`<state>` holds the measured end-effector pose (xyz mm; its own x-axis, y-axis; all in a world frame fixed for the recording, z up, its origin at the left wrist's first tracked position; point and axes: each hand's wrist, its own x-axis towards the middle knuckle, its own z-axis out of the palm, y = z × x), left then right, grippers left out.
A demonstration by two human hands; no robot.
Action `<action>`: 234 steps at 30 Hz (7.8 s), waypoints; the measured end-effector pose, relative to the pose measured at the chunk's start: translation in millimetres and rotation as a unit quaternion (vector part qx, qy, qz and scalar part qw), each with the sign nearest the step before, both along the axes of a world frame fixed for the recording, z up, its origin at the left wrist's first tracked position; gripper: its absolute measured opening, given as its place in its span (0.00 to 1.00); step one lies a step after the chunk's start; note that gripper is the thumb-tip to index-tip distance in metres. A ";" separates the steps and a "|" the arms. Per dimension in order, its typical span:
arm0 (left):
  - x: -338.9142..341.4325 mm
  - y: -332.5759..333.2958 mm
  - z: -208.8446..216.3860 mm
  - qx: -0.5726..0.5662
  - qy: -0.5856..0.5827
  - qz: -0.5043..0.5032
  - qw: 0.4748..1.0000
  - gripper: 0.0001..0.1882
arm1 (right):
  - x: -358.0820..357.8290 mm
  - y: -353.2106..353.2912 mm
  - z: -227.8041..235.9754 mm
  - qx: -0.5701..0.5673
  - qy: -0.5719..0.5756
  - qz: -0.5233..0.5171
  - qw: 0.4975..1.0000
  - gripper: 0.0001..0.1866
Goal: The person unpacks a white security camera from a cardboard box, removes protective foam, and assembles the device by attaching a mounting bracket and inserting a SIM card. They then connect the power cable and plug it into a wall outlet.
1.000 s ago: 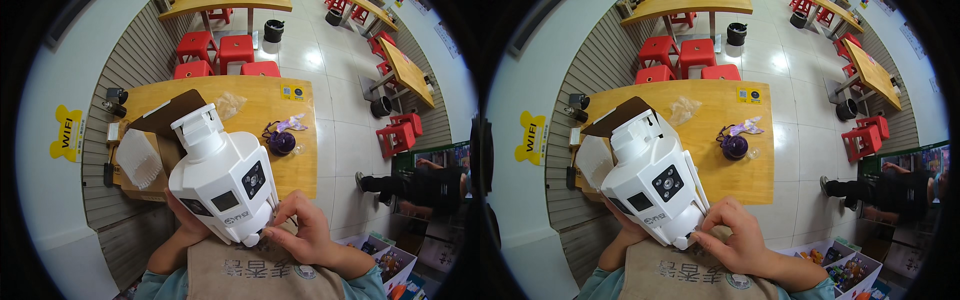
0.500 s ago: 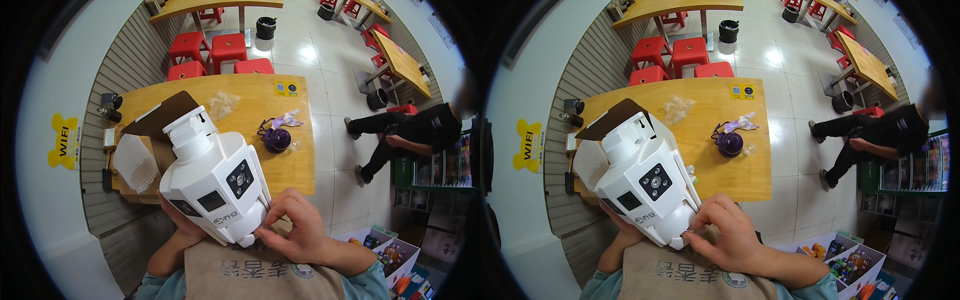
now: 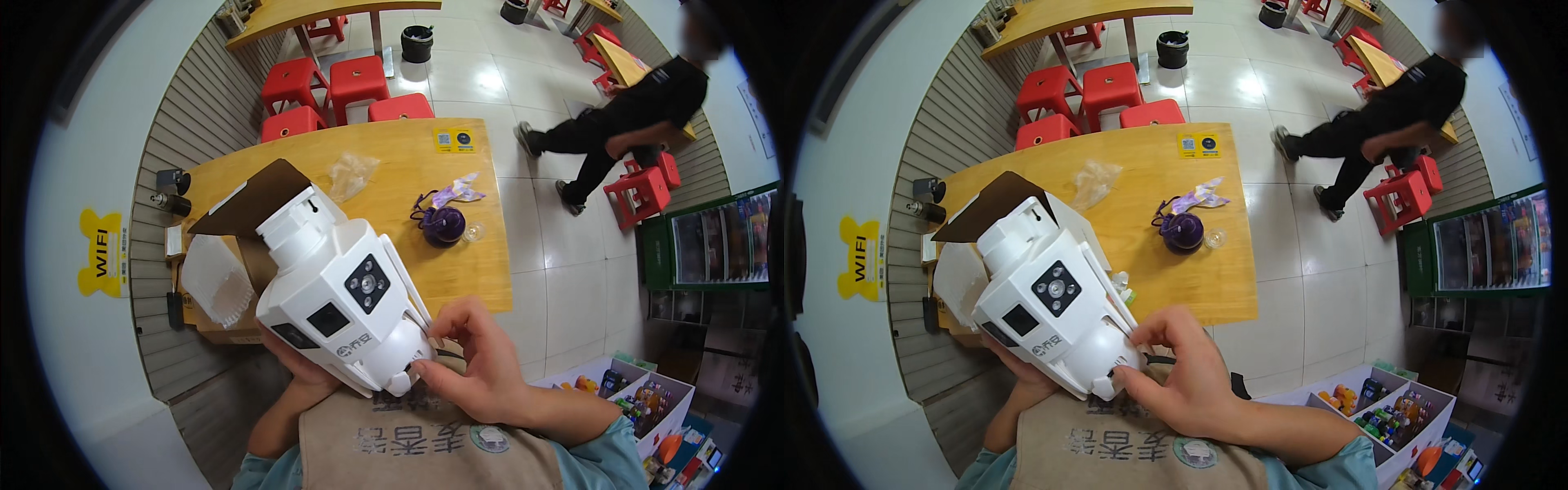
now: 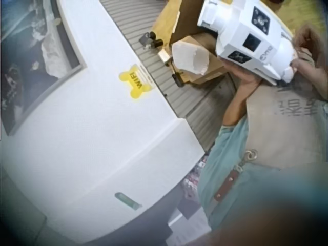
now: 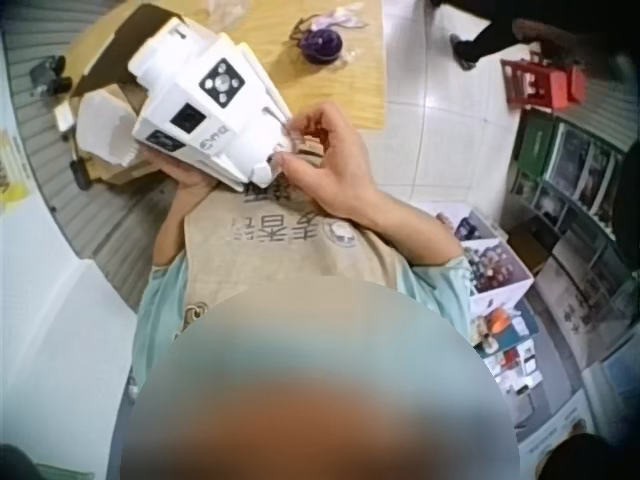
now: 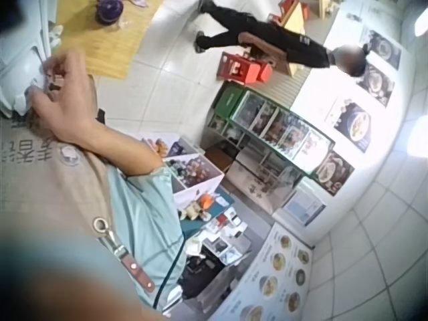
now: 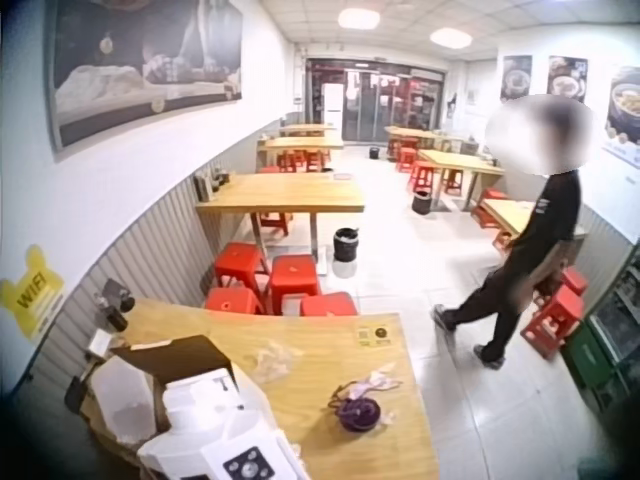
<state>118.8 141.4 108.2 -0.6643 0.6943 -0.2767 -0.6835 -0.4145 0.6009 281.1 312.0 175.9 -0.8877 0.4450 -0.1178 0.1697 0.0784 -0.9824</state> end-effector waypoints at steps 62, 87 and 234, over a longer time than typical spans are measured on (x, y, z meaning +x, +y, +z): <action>5.0 2.9 0.4 0.019 -0.025 0.191 0.981 0.42 | -17.2 -8.2 8.0 0.335 0.167 0.002 0.927 0.18; 11.5 -5.8 1.4 0.066 0.058 0.113 0.990 0.44 | -10.7 -5.1 6.3 0.150 0.112 -0.017 0.982 0.11; -233.1 41.3 -174.2 -0.464 0.554 -0.564 0.400 0.17 | -19.6 18.9 -281.0 -0.303 -0.204 -0.178 0.914 0.34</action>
